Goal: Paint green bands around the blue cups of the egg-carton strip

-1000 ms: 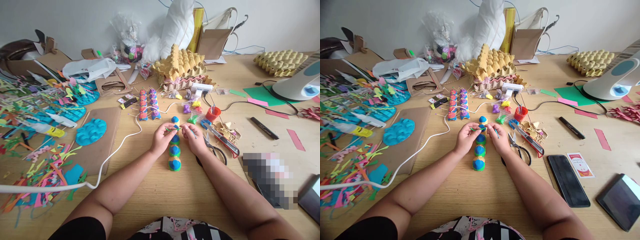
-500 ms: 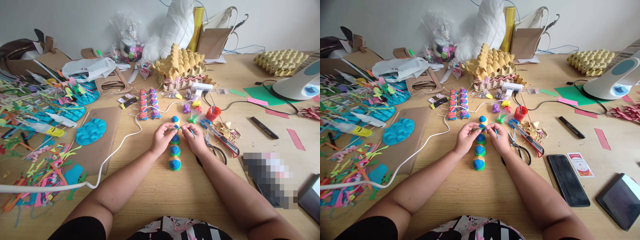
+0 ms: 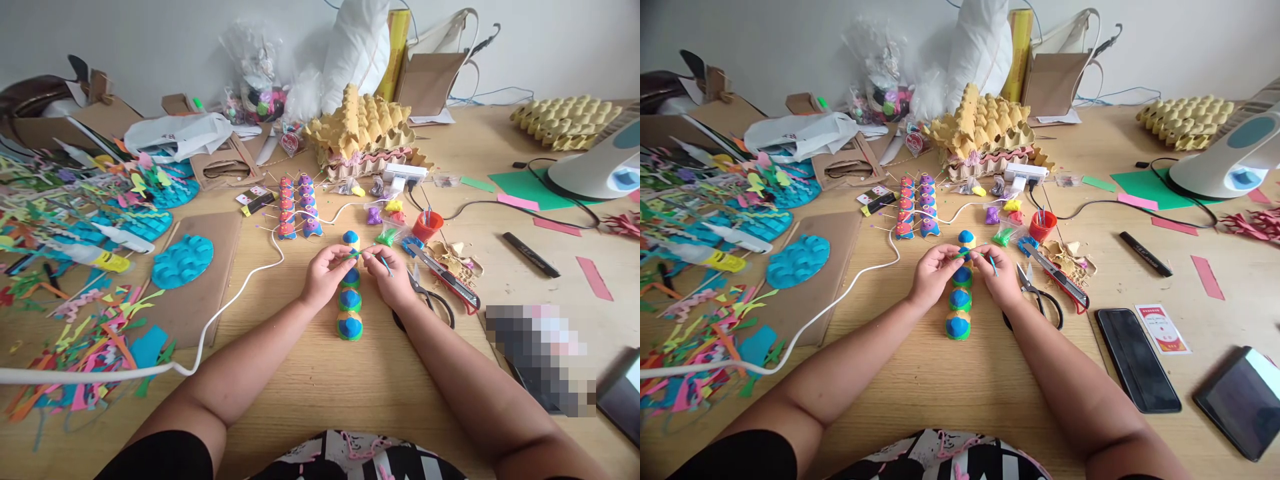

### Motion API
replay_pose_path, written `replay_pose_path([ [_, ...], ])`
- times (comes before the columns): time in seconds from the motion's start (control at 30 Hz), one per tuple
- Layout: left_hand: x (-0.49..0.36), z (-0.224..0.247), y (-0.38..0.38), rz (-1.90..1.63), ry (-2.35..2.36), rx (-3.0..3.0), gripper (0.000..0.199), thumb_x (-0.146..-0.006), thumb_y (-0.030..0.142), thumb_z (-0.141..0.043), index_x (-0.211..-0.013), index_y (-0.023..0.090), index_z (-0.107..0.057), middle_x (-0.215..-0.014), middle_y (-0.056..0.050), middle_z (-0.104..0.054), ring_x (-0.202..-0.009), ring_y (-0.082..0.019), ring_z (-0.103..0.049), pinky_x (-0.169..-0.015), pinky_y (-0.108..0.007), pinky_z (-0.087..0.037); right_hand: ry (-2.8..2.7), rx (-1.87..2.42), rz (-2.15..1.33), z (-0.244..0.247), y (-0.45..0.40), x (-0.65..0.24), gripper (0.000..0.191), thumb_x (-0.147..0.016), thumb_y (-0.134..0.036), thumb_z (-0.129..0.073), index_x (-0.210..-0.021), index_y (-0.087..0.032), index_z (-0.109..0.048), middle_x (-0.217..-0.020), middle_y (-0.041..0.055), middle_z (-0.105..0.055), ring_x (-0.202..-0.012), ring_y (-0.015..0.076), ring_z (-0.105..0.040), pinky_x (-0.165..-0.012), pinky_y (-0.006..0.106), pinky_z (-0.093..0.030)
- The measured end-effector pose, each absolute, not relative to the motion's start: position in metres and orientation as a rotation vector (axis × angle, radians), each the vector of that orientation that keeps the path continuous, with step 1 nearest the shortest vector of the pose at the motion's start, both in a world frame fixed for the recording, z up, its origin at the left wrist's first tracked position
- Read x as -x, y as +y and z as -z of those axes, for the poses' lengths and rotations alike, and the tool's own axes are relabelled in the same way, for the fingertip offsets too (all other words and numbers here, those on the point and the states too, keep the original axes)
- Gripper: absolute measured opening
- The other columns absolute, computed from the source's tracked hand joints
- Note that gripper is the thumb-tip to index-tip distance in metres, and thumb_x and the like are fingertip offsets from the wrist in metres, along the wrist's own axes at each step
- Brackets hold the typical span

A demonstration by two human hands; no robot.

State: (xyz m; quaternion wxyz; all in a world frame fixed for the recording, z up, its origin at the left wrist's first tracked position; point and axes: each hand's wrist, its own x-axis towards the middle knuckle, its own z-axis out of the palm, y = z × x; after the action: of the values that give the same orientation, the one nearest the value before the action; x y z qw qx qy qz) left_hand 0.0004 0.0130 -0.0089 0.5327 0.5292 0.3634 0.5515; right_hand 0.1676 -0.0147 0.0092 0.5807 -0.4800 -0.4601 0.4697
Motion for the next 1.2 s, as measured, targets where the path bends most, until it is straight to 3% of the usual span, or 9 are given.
replay_pose_path([
  [0.23,0.0026,0.0112,0.0135,-1.300,0.943,-1.348,0.025,-0.090,0.036,-0.086,-0.111,0.023,-0.087,-0.108,-0.007,-0.086,-0.100,-0.018,-0.078,-0.095,-0.031,-0.060,-1.073,1.128,-1.111,-0.0101,-0.0152,-0.1687,0.045,-0.081,-0.066,-0.089,-0.086,-0.024,-0.074,-0.075,-0.0035,-0.062,-0.070,0.0128,-0.049,-0.072,0.030,-0.044],
  [0.5,0.0031,0.0129,0.0155,-1.344,0.960,-1.395,0.023,-0.091,0.040,-0.085,-0.105,0.022,-0.088,-0.107,-0.007,-0.085,-0.100,-0.020,-0.079,-0.098,-0.035,-0.063,-1.127,1.102,-1.134,-0.0103,-0.0144,-0.1670,0.044,-0.077,-0.062,-0.094,-0.092,-0.024,-0.077,-0.086,-0.0008,-0.071,-0.081,0.0152,-0.060,-0.083,0.032,-0.052],
  [0.73,0.0047,0.0062,0.0130,-1.344,0.925,-1.464,0.029,-0.101,0.047,-0.074,-0.110,0.023,-0.087,-0.111,-0.008,-0.084,-0.104,-0.020,-0.080,-0.099,-0.035,-0.064,-1.153,1.133,-1.080,-0.0160,-0.0175,-0.1672,0.046,-0.082,-0.066,-0.089,-0.082,-0.024,-0.072,-0.077,-0.0025,-0.065,-0.072,0.0135,-0.052,-0.078,0.031,-0.049],
  [0.9,0.0030,0.0087,0.0130,-1.329,0.906,-1.344,0.039,-0.096,0.058,-0.079,-0.111,0.023,-0.085,-0.110,-0.008,-0.086,-0.099,-0.021,-0.081,-0.095,-0.036,-0.066,-1.170,1.164,-1.055,-0.0155,-0.0173,-0.1672,0.050,-0.085,-0.071,-0.084,-0.078,-0.024,-0.068,-0.074,-0.0029,-0.063,-0.068,0.0133,-0.047,-0.076,0.032,-0.046],
  [1.07,0.0025,0.0094,0.0124,-1.297,0.938,-1.329,0.036,-0.087,0.047,-0.090,-0.113,0.023,-0.086,-0.114,-0.008,-0.086,-0.100,-0.020,-0.079,-0.099,-0.036,-0.063,-1.164,1.187,-1.050,-0.0134,-0.0164,-0.1673,0.054,-0.085,-0.075,-0.081,-0.076,-0.024,-0.067,-0.073,-0.0028,-0.061,-0.068,0.0138,-0.046,-0.074,0.032,-0.043],
  [1.2,0.0030,0.0073,0.0126,-1.310,0.933,-1.313,0.032,-0.089,0.047,-0.088,-0.109,0.022,-0.086,-0.109,-0.008,-0.087,-0.099,-0.020,-0.080,-0.097,-0.035,-0.063,-1.143,1.188,-1.065,-0.0116,-0.0159,-0.1679,0.056,-0.083,-0.077,-0.082,-0.076,-0.024,-0.067,-0.074,-0.0024,-0.061,-0.069,0.0140,-0.047,-0.072,0.032,-0.041],
])
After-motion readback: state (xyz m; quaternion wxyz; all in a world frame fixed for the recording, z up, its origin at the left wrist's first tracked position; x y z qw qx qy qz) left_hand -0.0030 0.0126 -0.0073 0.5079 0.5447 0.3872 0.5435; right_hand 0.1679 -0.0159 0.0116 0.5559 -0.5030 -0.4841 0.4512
